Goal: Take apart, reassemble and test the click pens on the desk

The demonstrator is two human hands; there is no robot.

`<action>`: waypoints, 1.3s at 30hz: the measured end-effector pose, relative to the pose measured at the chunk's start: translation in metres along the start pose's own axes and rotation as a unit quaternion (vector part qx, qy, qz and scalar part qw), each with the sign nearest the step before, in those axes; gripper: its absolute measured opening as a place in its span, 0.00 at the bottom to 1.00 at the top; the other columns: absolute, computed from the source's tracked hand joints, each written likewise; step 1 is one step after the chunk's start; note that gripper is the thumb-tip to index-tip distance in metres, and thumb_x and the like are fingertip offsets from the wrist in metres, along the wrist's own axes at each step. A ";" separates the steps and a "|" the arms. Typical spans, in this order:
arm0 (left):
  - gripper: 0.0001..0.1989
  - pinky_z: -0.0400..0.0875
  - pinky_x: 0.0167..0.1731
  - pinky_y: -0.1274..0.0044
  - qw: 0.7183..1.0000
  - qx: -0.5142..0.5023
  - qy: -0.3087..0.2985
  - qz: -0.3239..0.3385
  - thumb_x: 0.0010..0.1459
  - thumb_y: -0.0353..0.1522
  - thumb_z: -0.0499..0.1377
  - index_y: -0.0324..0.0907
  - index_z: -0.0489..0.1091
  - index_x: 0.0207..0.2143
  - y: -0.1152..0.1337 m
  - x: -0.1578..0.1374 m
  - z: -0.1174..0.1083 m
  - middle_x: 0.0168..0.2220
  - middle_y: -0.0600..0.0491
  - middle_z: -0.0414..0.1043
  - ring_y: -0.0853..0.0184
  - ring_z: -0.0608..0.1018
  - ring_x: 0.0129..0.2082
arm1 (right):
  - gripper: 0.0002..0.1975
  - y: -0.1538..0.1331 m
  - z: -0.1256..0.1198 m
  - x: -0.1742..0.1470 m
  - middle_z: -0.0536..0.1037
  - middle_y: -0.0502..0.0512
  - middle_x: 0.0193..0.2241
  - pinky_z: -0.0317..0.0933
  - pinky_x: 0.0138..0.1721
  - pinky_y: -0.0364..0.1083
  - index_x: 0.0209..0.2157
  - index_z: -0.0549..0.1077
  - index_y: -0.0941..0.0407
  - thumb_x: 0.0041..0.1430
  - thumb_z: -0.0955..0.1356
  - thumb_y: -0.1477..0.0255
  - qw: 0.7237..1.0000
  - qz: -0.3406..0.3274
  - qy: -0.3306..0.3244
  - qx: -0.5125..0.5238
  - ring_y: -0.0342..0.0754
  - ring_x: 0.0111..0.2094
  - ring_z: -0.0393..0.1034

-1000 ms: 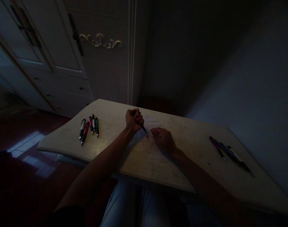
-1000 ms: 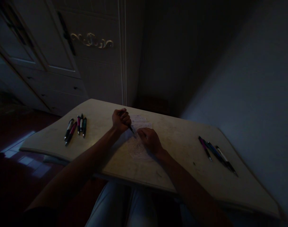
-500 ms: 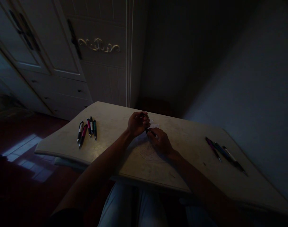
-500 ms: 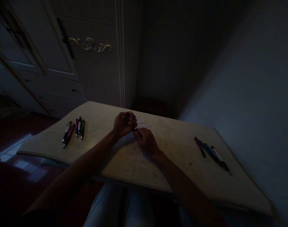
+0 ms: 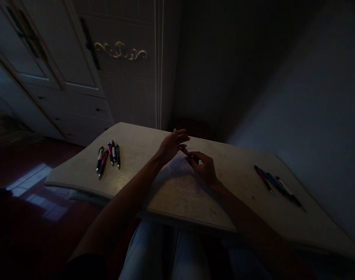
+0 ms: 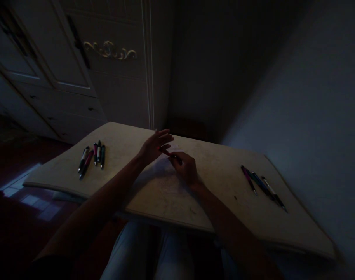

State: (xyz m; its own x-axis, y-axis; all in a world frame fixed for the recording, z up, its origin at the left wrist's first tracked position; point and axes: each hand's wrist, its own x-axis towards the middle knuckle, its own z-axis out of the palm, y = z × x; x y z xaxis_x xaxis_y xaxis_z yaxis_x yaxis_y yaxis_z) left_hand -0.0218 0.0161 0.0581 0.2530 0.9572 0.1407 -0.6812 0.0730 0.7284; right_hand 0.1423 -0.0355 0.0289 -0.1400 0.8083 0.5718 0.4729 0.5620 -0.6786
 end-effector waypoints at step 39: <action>0.13 0.67 0.42 0.71 0.680 0.721 -0.027 0.129 0.50 0.26 0.63 0.44 0.80 0.38 -0.024 0.016 -0.063 0.32 0.49 0.78 0.59 0.75 0.37 | 0.24 0.019 -0.013 0.004 0.75 0.51 0.23 0.63 0.25 0.43 0.39 0.71 0.53 0.62 0.60 0.47 0.989 0.132 0.034 0.064 0.46 0.25 0.70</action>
State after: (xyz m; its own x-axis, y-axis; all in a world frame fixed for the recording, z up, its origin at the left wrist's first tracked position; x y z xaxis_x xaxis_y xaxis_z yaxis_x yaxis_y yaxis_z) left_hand -0.0442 0.0471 0.0004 0.3045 0.8715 0.3844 0.6653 -0.4834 0.5689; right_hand 0.1617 -0.0235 0.0242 0.0346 0.9182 0.3945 0.3710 0.3547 -0.8582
